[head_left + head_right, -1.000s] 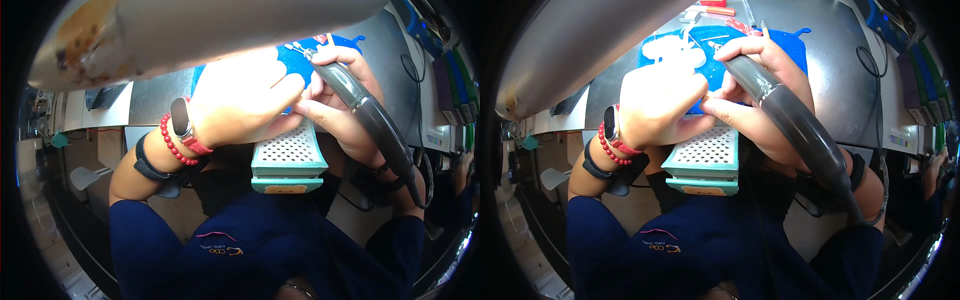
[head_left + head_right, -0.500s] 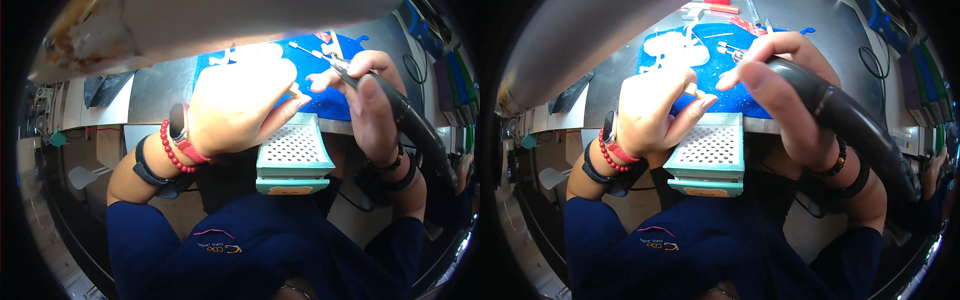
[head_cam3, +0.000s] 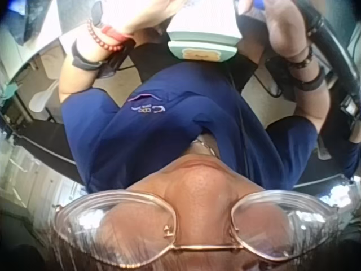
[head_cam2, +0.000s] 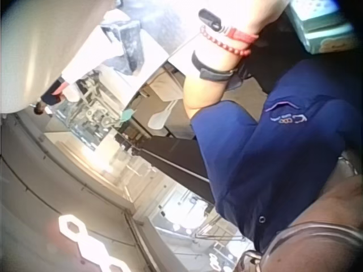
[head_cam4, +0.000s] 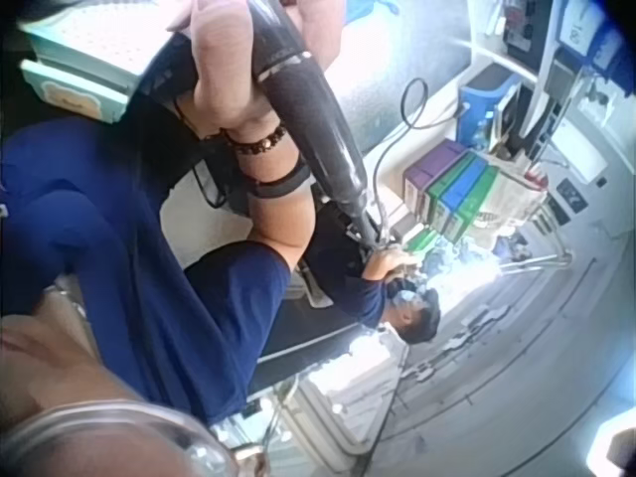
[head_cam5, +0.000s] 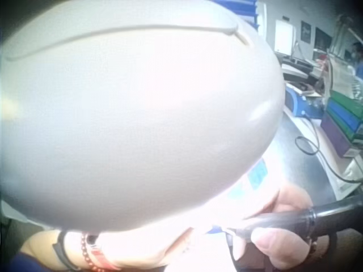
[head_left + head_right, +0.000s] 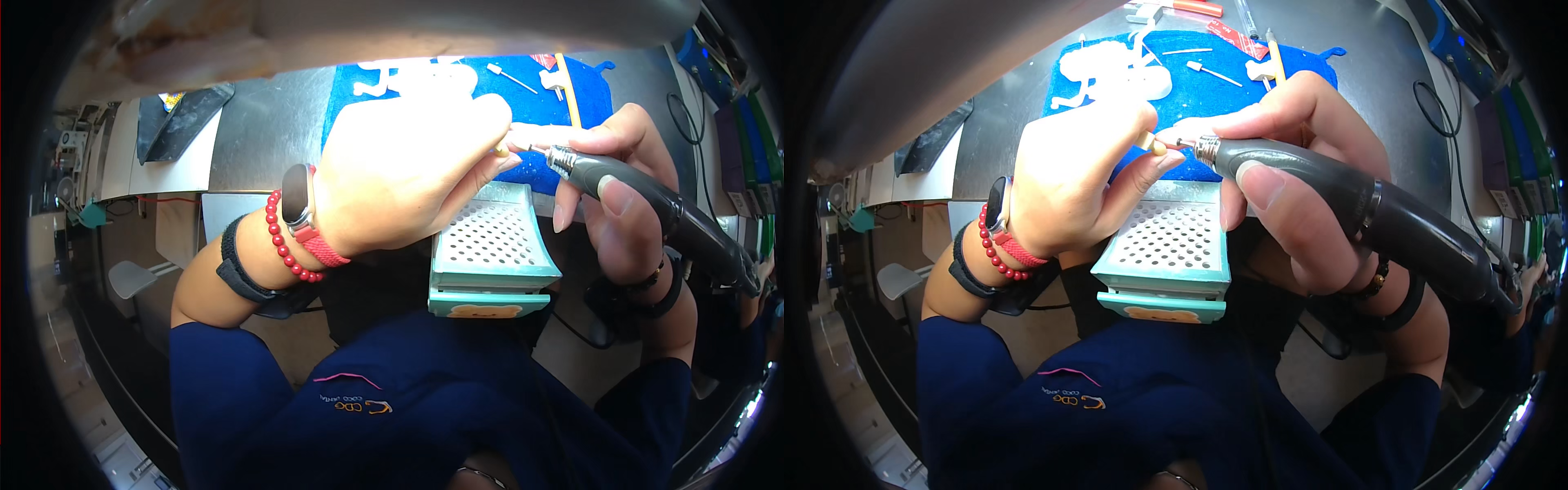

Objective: Using a rotary grinding tool to refine or polish a dental mold or prosthetic piece.

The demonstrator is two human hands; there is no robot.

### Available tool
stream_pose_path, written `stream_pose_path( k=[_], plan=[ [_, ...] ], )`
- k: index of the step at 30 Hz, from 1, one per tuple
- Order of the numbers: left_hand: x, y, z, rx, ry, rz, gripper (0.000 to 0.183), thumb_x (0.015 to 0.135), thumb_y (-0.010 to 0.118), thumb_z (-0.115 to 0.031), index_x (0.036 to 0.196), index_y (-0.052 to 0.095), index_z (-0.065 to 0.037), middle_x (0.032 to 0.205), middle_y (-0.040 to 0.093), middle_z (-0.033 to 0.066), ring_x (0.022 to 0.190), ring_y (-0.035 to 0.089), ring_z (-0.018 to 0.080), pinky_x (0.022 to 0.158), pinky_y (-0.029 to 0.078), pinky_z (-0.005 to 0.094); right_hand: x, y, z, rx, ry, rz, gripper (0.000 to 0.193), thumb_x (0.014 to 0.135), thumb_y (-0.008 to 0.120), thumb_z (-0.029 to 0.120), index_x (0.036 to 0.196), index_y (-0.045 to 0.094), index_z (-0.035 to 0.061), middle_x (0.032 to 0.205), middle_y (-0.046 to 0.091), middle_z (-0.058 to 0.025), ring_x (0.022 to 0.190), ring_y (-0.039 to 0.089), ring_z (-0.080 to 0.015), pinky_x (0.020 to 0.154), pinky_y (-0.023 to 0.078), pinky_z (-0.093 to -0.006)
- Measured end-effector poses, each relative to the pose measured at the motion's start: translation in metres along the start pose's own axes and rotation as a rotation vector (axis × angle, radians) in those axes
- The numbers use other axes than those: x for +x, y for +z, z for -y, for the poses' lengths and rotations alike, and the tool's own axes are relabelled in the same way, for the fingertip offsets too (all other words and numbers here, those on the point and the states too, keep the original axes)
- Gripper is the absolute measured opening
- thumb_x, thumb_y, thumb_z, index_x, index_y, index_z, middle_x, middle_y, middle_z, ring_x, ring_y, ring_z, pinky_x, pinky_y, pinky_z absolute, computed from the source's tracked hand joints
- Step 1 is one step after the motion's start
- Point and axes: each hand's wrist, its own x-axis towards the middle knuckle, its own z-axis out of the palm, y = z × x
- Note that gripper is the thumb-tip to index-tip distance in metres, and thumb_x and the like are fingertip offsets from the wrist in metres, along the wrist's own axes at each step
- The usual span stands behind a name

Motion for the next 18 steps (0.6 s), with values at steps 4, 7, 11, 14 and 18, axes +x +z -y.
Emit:
stream_pose_path(
  k=[4, 7, 11, 14, 18],
  plan=[
    [0.0009, -0.0023, -0.0017, 0.023, -0.013, 0.029, 0.031, 0.076, 0.078, -0.016, 0.098, 0.062, 0.000, 0.074, 0.064, 0.0106, 0.061, 0.064, 0.0250, 0.055, 0.050, 0.0297, -0.0005, -0.0025, 0.0022, -0.055, 0.006, 0.001, 0.039, 0.086, 0.055, 0.032, 0.104, 0.046, -0.0015, 0.083, 0.061, -0.0175, 0.061, 0.057, -0.0135, 0.062, 0.046, -0.0233],
    [0.0019, -0.0037, -0.0033, 0.023, -0.045, 0.063, 0.032, 0.076, 0.078, -0.015, 0.097, 0.061, 0.001, 0.074, 0.064, 0.0115, 0.061, 0.064, 0.0256, 0.055, 0.050, 0.0299, -0.0023, -0.0028, 0.0019, -0.077, 0.007, 0.032, 0.036, 0.087, 0.053, 0.030, 0.104, 0.045, -0.0010, 0.081, 0.062, -0.0162, 0.065, 0.057, -0.0132, 0.066, 0.046, -0.0242],
    [0.0026, -0.0019, -0.0031, 0.019, -0.020, 0.026, 0.031, 0.076, 0.078, -0.015, 0.096, 0.061, 0.001, 0.074, 0.064, 0.0118, 0.061, 0.064, 0.0261, 0.055, 0.050, 0.0301, -0.0045, 0.0005, 0.0062, -0.098, -0.023, 0.039, 0.033, 0.089, 0.051, 0.027, 0.105, 0.044, -0.0001, 0.076, 0.062, -0.0126, 0.074, 0.058, -0.0127, 0.077, 0.045, -0.0278],
    [0.0006, -0.0017, -0.0016, 0.021, -0.036, 0.059, 0.030, 0.076, 0.078, -0.015, 0.096, 0.061, 0.001, 0.074, 0.063, 0.0120, 0.061, 0.064, 0.0262, 0.055, 0.050, 0.0301, -0.0029, -0.0033, 0.0032, -0.104, -0.041, 0.086, 0.032, 0.089, 0.051, 0.026, 0.105, 0.044, -0.0001, 0.075, 0.062, -0.0120, 0.078, 0.058, -0.0132, 0.081, 0.045, -0.0299],
    [0.0001, -0.0016, -0.0032, 0.010, -0.053, 0.058, 0.030, 0.076, 0.077, -0.015, 0.096, 0.061, 0.001, 0.074, 0.063, 0.0116, 0.061, 0.064, 0.0256, 0.055, 0.050, 0.0301, -0.0035, 0.0000, 0.0056, -0.094, -0.004, 0.076, 0.030, 0.089, 0.050, 0.024, 0.105, 0.044, -0.0003, 0.075, 0.062, -0.0119, 0.078, 0.058, -0.0130, 0.082, 0.046, -0.0298]
  ],
)
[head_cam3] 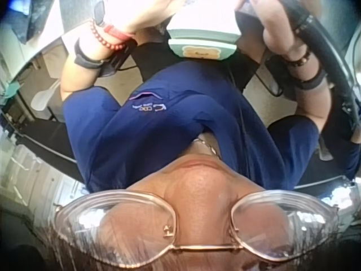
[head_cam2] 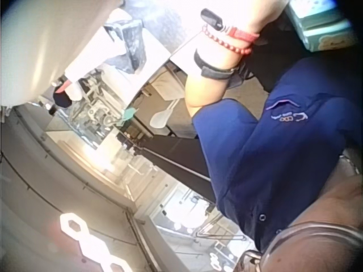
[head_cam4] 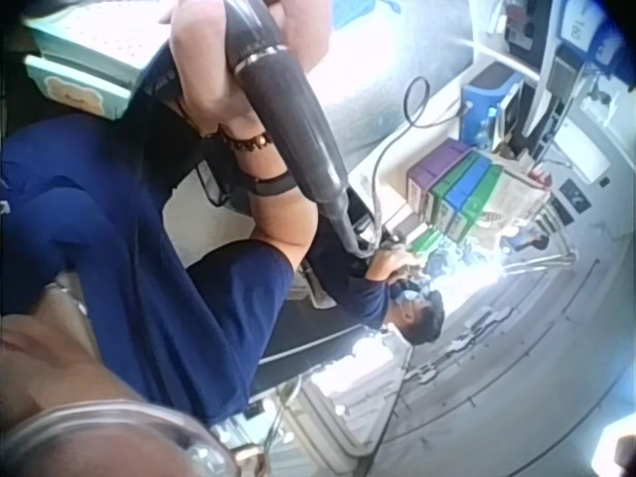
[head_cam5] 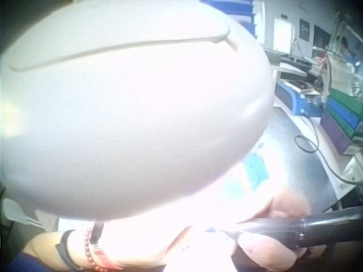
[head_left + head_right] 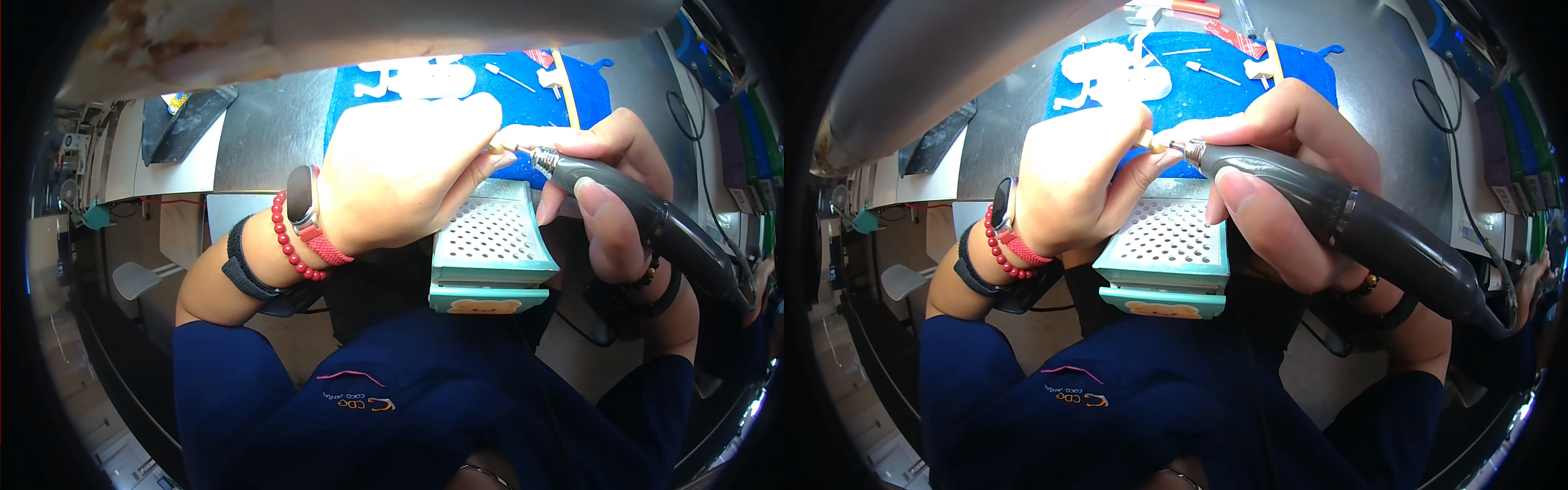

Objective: Using a rotary grinding tool to refine or polish a dental mold or prosthetic piece.

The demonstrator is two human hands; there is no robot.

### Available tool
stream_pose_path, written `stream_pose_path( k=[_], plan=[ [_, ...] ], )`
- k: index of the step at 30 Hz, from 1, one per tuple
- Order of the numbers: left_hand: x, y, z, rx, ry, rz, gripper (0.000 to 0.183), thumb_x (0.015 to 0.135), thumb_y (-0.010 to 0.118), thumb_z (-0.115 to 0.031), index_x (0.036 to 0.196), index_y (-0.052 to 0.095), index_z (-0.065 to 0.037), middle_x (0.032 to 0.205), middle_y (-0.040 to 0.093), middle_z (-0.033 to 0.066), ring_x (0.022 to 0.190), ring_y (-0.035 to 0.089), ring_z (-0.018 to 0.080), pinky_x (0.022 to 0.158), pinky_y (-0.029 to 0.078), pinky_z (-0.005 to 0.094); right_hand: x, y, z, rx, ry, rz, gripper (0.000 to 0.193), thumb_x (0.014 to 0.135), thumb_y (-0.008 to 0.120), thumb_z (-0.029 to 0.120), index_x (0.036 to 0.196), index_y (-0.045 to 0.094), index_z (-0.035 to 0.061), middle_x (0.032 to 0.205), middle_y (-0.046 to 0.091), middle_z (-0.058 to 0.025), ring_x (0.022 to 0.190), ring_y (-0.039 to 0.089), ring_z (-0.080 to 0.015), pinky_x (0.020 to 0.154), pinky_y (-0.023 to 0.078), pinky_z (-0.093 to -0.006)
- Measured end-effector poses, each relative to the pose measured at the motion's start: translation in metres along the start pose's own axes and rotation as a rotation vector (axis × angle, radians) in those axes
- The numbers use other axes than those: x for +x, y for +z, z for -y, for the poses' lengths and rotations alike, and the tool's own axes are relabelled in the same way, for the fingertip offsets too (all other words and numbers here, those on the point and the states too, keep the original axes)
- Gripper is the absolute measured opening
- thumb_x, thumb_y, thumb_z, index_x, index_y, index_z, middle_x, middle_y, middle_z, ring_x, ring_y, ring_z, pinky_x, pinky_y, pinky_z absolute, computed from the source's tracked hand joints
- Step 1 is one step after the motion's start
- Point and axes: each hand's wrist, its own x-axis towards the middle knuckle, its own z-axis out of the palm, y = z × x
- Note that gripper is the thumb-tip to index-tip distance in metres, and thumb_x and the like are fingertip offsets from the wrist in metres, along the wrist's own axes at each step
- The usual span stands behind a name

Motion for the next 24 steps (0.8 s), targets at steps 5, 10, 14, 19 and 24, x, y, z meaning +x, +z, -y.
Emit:
stream_pose_path(
  k=[5, 10, 14, 19, 24],
  plan=[
    [-0.001, 0.002, 0.000, 0.043, -0.026, -0.017, 0.021, 0.082, 0.070, -0.022, 0.092, 0.062, -0.006, 0.069, 0.061, 0.0056, 0.059, 0.062, 0.0211, 0.054, 0.050, 0.0309, 0.001, -0.002, 0.001, -0.041, -0.004, 0.030, 0.028, 0.089, 0.049, 0.022, 0.105, 0.044, -0.0007, 0.076, 0.062, -0.0121, 0.079, 0.058, -0.0121, 0.081, 0.047, -0.0300],
    [0.000, 0.001, -0.001, 0.032, -0.025, -0.012, 0.021, 0.082, 0.070, -0.023, 0.092, 0.061, -0.006, 0.069, 0.061, 0.0052, 0.059, 0.062, 0.0209, 0.054, 0.049, 0.0308, -0.001, -0.004, 0.001, -0.083, -0.017, 0.028, 0.027, 0.090, 0.048, 0.021, 0.105, 0.044, -0.0007, 0.077, 0.063, -0.0120, 0.079, 0.058, -0.0124, 0.080, 0.046, -0.0295],
    [0.001, 0.000, -0.002, 0.038, -0.032, 0.005, 0.021, 0.083, 0.070, -0.023, 0.090, 0.059, -0.006, 0.068, 0.061, 0.0041, 0.059, 0.062, 0.0205, 0.053, 0.049, 0.0303, -0.002, -0.002, 0.008, -0.116, 0.105, 0.007, 0.027, 0.090, 0.048, 0.021, 0.105, 0.044, -0.0004, 0.076, 0.063, -0.0119, 0.079, 0.058, -0.0129, 0.081, 0.046, -0.0292],
    [0.001, 0.001, -0.003, 0.026, -0.041, -0.003, 0.020, 0.083, 0.069, -0.024, 0.087, 0.059, -0.007, 0.067, 0.061, 0.0033, 0.058, 0.062, 0.0199, 0.053, 0.049, 0.0297, -0.001, 0.000, 0.006, -0.119, 0.039, 0.003, 0.026, 0.089, 0.048, 0.020, 0.106, 0.044, -0.0002, 0.076, 0.063, -0.0126, 0.080, 0.058, -0.0133, 0.081, 0.046, -0.0296],
    [-0.001, 0.002, -0.001, 0.028, -0.032, -0.027, 0.020, 0.084, 0.069, -0.024, 0.084, 0.059, -0.007, 0.067, 0.061, 0.0035, 0.058, 0.062, 0.0199, 0.053, 0.049, 0.0297, -0.002, 0.000, 0.005, -0.118, 0.013, 0.028, 0.025, 0.089, 0.048, 0.018, 0.106, 0.044, -0.0001, 0.077, 0.064, -0.0133, 0.081, 0.059, -0.0137, 0.082, 0.046, -0.0302]
  ],
)
